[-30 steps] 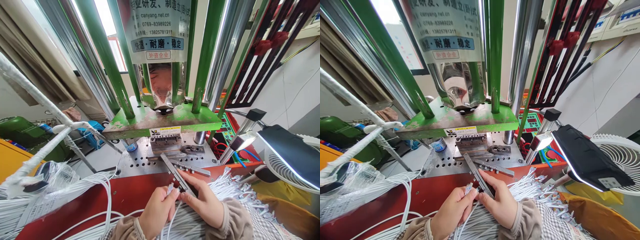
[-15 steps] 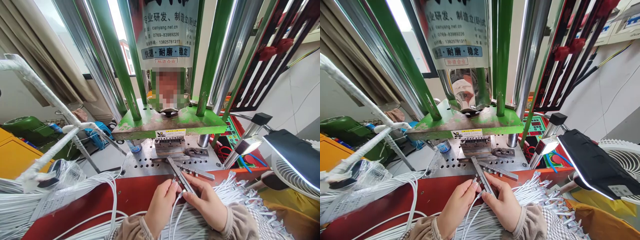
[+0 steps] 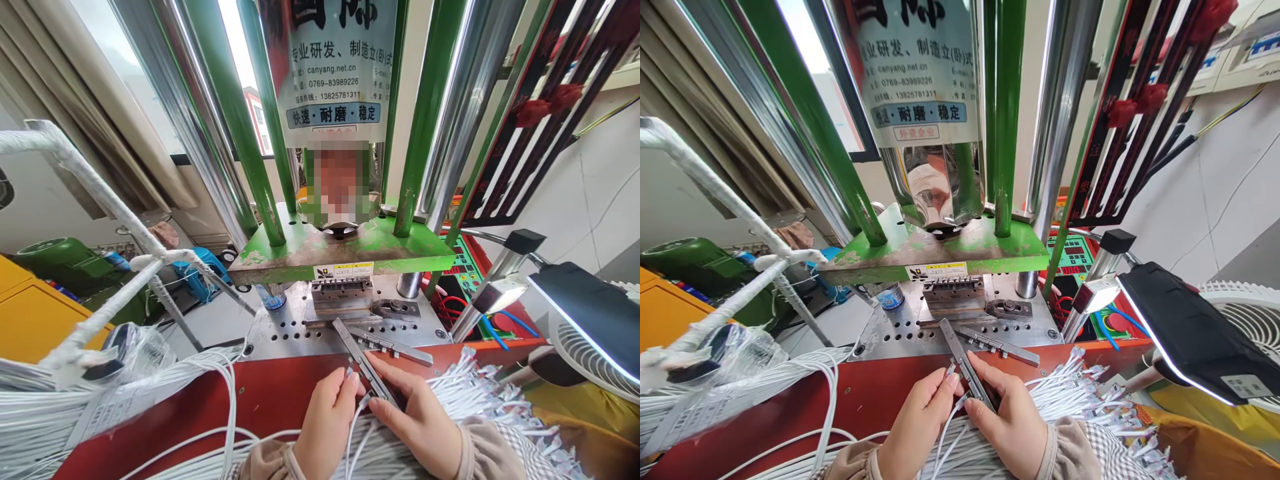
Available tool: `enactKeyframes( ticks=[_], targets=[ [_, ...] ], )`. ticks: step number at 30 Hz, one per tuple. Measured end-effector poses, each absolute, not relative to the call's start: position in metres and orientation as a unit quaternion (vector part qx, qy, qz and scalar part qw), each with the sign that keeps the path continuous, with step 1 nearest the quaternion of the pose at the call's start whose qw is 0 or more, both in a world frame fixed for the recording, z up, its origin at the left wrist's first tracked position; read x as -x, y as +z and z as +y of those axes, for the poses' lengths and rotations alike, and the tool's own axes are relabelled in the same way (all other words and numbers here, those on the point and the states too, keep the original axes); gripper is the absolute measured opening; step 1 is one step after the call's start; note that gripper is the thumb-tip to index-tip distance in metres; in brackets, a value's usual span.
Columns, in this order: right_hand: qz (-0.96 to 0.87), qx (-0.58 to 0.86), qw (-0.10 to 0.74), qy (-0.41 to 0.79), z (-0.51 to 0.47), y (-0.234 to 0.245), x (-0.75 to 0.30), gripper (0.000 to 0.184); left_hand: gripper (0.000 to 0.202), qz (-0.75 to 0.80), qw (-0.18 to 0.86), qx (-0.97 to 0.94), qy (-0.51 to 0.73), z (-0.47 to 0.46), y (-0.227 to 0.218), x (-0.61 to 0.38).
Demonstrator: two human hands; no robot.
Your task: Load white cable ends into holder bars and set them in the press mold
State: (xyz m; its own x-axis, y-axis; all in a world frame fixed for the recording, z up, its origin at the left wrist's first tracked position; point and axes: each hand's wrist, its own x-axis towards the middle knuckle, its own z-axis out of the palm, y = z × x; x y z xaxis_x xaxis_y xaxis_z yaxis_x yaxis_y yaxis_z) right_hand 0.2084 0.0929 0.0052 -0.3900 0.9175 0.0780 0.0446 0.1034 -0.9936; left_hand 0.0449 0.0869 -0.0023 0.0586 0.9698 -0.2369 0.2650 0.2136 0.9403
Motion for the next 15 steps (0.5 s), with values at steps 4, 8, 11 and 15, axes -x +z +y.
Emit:
enactKeyframes(
  ticks=[4, 8, 11, 15],
  targets=[
    [-0.568, 0.363, 0.397, 0.623, 0.097, 0.005, -0.212, 0.052, 0.05, 0.552, 0.57, -0.461, 0.397, 0.09, -0.005, -0.042],
    [-0.543, 0.377, 0.388, 0.642, 0.1, 0.002, -0.213, 0.053, 0.053, 0.526, 0.626, -0.42, 0.394, 0.095, -0.003, -0.038],
    [-0.557, 0.377, 0.382, 0.634, 0.1, 0.003, -0.212, 0.053, 0.051, 0.533, 0.606, -0.418, 0.418, 0.097, -0.003, -0.035],
    [-0.59, 0.378, 0.397, 0.593, 0.096, 0.005, -0.209, 0.053, 0.055, 0.595, 0.536, -0.452, 0.392, 0.097, -0.002, -0.034]
  ],
)
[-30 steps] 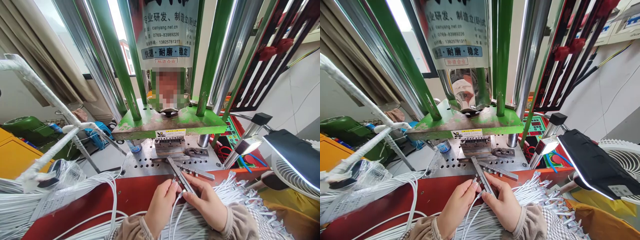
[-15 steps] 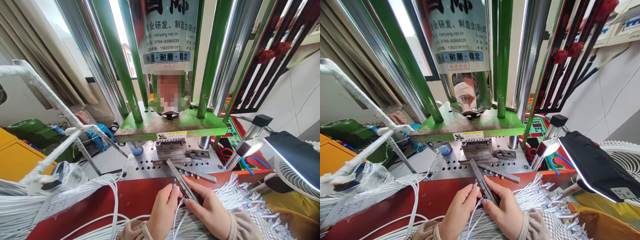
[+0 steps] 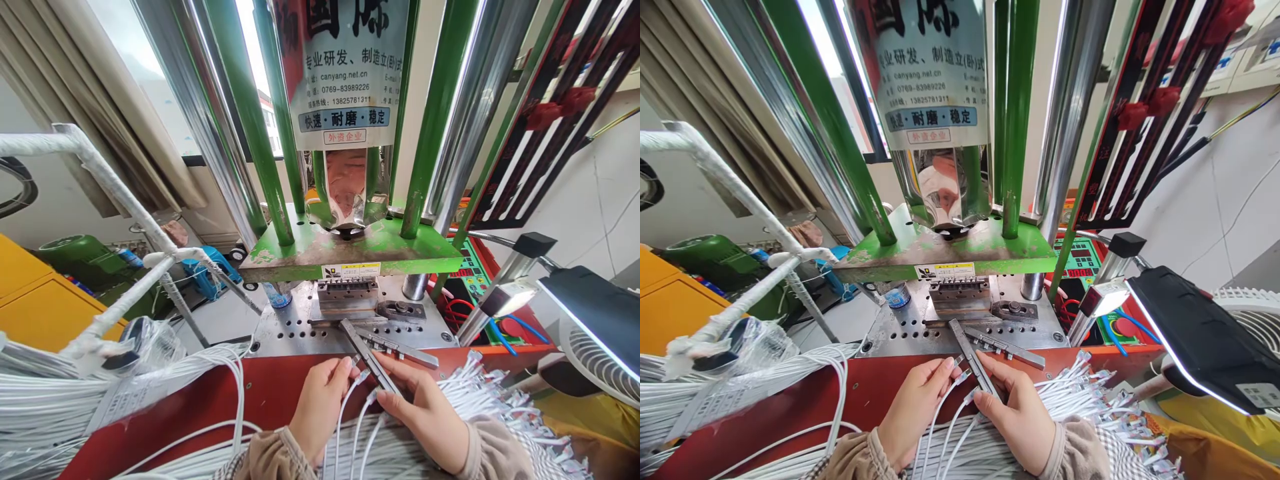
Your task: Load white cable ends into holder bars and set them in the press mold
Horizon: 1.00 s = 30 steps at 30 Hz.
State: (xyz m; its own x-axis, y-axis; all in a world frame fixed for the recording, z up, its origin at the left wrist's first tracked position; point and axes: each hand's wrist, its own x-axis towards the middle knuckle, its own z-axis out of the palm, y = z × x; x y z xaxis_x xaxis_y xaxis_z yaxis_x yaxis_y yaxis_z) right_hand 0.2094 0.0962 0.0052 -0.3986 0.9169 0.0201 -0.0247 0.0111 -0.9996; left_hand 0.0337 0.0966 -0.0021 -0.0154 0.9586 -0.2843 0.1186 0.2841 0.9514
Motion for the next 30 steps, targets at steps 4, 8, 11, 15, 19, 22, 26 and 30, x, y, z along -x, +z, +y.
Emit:
enactKeyframes(
  ticks=[4, 8, 11, 15, 19, 22, 26, 30],
  targets=[
    [-0.626, 0.396, 0.393, 0.545, 0.094, 0.002, -0.208, 0.052, 0.054, 0.623, 0.48, -0.485, 0.382, 0.097, 0.002, -0.033],
    [-0.626, 0.4, 0.404, 0.534, 0.096, -0.001, -0.209, 0.052, 0.051, 0.621, 0.482, -0.48, 0.389, 0.098, 0.004, -0.032],
    [-0.63, 0.394, 0.398, 0.538, 0.095, 0.002, -0.209, 0.055, 0.049, 0.621, 0.471, -0.492, 0.387, 0.097, 0.002, -0.032],
    [-0.653, 0.362, 0.376, 0.549, 0.094, 0.007, -0.21, 0.054, 0.05, 0.637, 0.444, -0.5, 0.385, 0.096, -0.002, -0.032],
    [-0.701, 0.358, 0.341, 0.513, 0.103, 0.007, -0.216, 0.053, 0.05, 0.635, 0.439, -0.529, 0.352, 0.101, -0.006, -0.033],
    [-0.759, 0.389, 0.269, 0.447, 0.111, 0.01, -0.227, 0.053, 0.047, 0.626, 0.403, -0.62, 0.249, 0.103, 0.002, -0.03],
    [-0.823, 0.475, 0.19, 0.247, 0.103, 0.014, -0.249, 0.04, 0.027, 0.599, 0.2, -0.748, 0.203, 0.088, 0.029, -0.018],
    [-0.823, 0.533, 0.177, 0.084, 0.075, -0.004, -0.262, 0.023, 0.02, 0.472, 0.062, -0.854, 0.211, 0.056, 0.03, -0.02]
  ],
)
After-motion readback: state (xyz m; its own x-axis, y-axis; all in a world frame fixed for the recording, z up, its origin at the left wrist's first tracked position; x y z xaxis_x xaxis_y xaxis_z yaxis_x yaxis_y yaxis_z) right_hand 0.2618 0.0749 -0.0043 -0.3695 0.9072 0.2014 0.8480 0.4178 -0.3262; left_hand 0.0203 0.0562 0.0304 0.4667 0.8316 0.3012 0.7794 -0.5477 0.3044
